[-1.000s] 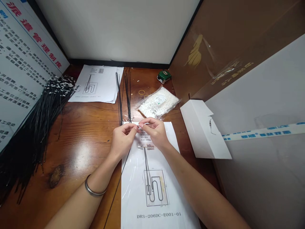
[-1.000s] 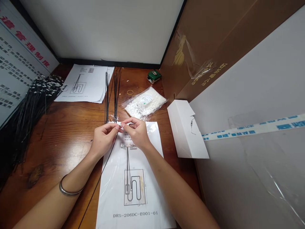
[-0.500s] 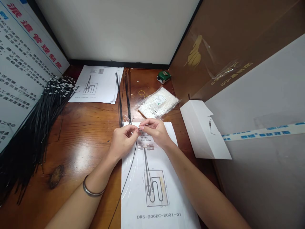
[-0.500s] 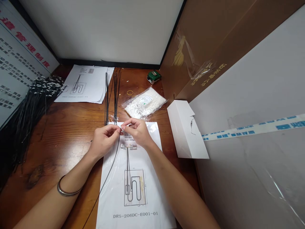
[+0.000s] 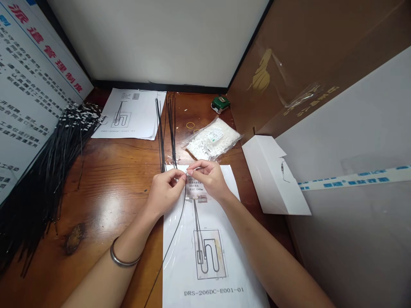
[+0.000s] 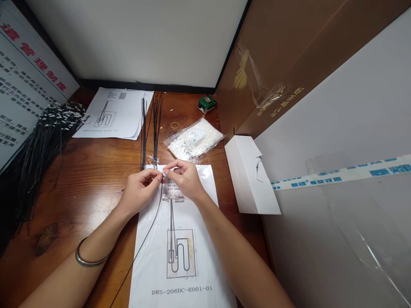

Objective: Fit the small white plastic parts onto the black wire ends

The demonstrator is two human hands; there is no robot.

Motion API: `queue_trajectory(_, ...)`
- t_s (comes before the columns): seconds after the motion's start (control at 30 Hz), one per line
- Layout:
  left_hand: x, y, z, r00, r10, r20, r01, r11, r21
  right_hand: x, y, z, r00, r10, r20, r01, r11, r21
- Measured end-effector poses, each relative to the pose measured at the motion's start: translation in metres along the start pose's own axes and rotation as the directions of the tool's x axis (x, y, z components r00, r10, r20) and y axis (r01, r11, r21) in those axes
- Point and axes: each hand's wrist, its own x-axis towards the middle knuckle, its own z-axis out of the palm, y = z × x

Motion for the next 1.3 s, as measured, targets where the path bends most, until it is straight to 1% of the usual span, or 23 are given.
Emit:
queue_trajectory(0.13, -0.0005, -0.0012, -0.0003, 1.0, 0.011, -0.006, -0.011, 1.0, 0.011, 0.0001, 0.0003, 0.0002, 1.0, -0.004, -0.014, 0.003, 0.999, -0.032)
queue_trajectory(0.37, -0.0021, 0.0018, -0.0005, 1.0, 0.028, 0.01, -0.028, 1.0, 0.012, -0.0007, -0.0018, 0.0012, 1.0, 0.003, 0.016, -0.002, 1.0, -0.03)
queue_trajectory(0.6, -0.0021, 0.0041, -0.0012, 0.998, 0.048, 0.035, -0.049, 0.999, 0.021, 0.0001, -0.0018, -0.0015, 0.999, -0.002, 0.032, 0.005, 0.997, -0.077)
queue_trajectory(0.97, -0.002, 0.0018, -0.0022, 0.998, 0.023, 0.052, -0.024, 1.0, 0.012, 0.0004, -0.0036, -0.0018, 0.999, -0.012, 0.046, 0.016, 0.996, -0.083)
queue_trajectory(1.3, -0.0023, 0.0019, -0.0014, 0.999, 0.018, 0.037, -0.017, 1.0, -0.021, 0.0002, -0.006, -0.0013, 0.998, 0.015, 0.061, -0.011, 0.998, -0.065)
